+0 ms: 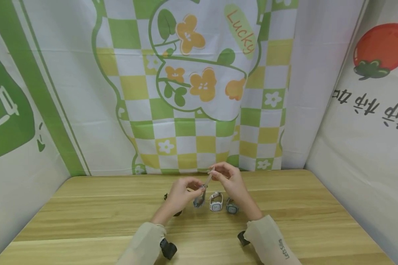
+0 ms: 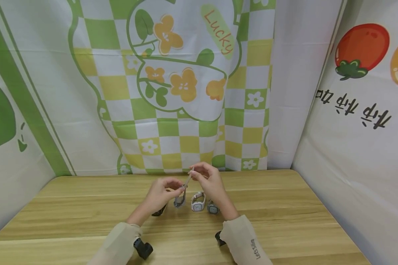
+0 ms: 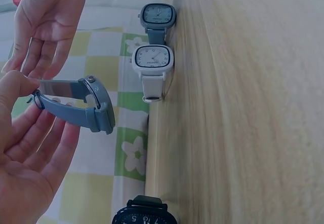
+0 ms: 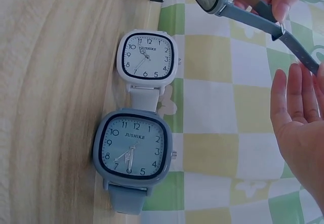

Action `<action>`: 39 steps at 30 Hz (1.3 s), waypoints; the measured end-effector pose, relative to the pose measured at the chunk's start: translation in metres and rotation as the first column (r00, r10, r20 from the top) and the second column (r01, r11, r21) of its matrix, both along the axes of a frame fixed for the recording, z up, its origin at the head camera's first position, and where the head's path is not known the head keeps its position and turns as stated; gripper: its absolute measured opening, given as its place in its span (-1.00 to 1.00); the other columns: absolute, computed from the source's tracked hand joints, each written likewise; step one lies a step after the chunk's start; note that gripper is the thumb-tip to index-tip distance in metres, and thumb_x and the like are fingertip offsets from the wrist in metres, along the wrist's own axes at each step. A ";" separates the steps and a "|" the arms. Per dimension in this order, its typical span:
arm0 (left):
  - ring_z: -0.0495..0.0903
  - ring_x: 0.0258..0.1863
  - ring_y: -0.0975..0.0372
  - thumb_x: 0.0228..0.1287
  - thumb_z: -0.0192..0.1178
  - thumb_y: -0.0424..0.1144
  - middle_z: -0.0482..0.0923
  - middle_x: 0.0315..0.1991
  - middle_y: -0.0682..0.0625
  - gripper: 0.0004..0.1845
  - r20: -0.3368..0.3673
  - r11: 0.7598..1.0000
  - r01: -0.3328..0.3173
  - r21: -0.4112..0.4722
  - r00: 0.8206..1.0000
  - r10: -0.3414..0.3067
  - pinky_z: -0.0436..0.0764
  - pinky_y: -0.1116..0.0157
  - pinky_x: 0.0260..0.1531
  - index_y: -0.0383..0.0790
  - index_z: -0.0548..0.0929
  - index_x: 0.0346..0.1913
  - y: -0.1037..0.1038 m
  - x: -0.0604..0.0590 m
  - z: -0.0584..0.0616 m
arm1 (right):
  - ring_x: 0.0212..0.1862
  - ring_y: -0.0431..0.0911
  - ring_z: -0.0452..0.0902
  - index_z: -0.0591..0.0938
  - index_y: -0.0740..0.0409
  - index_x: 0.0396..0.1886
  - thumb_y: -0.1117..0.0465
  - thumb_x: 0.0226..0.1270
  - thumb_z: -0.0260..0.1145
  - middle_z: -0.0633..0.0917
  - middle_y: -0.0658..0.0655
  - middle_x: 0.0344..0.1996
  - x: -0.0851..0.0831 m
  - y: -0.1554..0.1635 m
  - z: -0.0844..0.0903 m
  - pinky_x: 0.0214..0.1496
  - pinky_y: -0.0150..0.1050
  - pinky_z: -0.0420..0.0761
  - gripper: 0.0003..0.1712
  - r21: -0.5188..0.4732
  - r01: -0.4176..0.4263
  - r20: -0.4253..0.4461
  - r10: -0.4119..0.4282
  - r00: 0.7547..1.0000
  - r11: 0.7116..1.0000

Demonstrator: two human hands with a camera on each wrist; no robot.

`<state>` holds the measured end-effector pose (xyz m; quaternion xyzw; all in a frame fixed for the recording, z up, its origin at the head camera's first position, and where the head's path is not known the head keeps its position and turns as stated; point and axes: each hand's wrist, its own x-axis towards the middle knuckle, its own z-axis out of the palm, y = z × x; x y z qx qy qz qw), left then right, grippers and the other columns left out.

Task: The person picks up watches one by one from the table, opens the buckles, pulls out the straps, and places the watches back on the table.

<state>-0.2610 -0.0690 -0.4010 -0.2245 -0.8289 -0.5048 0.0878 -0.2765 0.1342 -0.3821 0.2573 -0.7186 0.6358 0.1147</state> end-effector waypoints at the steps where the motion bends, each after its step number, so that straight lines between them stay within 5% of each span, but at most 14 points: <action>1: 0.75 -0.23 0.18 0.37 0.42 -0.35 0.80 -0.28 -0.04 -0.96 0.003 1.000 0.005 -0.001 1.000 -0.005 0.75 0.31 -0.25 -0.27 0.80 -0.21 0.000 0.000 0.000 | -0.18 -0.27 0.67 0.62 0.53 0.03 0.45 0.52 0.29 0.65 0.57 0.01 0.000 0.000 0.000 0.00 -0.35 0.73 -0.79 0.002 -0.003 0.004 0.003 1.000 1.000; 9: 0.74 -0.16 0.15 0.43 0.38 -0.32 0.80 -0.20 -0.05 -0.93 0.032 1.000 0.025 0.018 0.999 -0.025 0.76 0.21 -0.18 -0.27 0.79 -0.15 -0.002 0.001 0.001 | -0.14 -0.30 0.66 0.62 0.50 0.06 0.43 0.55 0.27 0.65 0.54 0.03 0.002 -0.002 -0.002 0.04 -0.36 0.72 -0.79 0.023 -0.056 0.024 0.055 0.998 0.998; 22: 0.76 -0.21 0.17 0.44 0.36 -0.37 0.79 -0.21 -0.10 -0.92 0.061 0.995 0.019 0.093 0.998 -0.025 0.74 0.32 -0.19 -0.32 0.77 -0.12 0.000 0.003 0.004 | -0.12 -0.31 0.66 0.59 0.58 0.07 0.43 0.55 0.27 0.68 0.48 0.00 0.003 -0.003 -0.001 0.03 -0.36 0.72 -0.74 0.018 -0.051 0.021 0.051 0.998 0.999; 33: 0.71 -0.31 0.26 0.36 0.42 -0.35 0.79 -0.29 -0.03 -0.95 0.028 0.999 0.033 -0.009 0.999 -0.032 0.69 0.31 -0.29 -0.28 0.80 -0.20 -0.003 0.002 0.002 | -0.11 -0.31 0.64 0.62 0.54 0.01 0.46 0.52 0.29 0.66 0.52 -0.01 0.001 -0.004 -0.002 0.03 -0.37 0.72 -0.80 0.013 -0.035 -0.001 0.035 0.999 0.999; 39: 0.73 -0.25 0.20 0.38 0.40 -0.34 0.80 -0.26 -0.05 -0.92 0.036 1.000 0.026 0.007 0.999 -0.026 0.71 0.34 -0.28 -0.30 0.79 -0.17 -0.001 0.003 0.002 | -0.12 -0.32 0.65 0.63 0.52 0.02 0.46 0.52 0.29 0.67 0.50 -0.01 0.002 -0.003 -0.001 0.01 -0.38 0.72 -0.81 0.030 -0.032 -0.001 0.032 0.999 0.999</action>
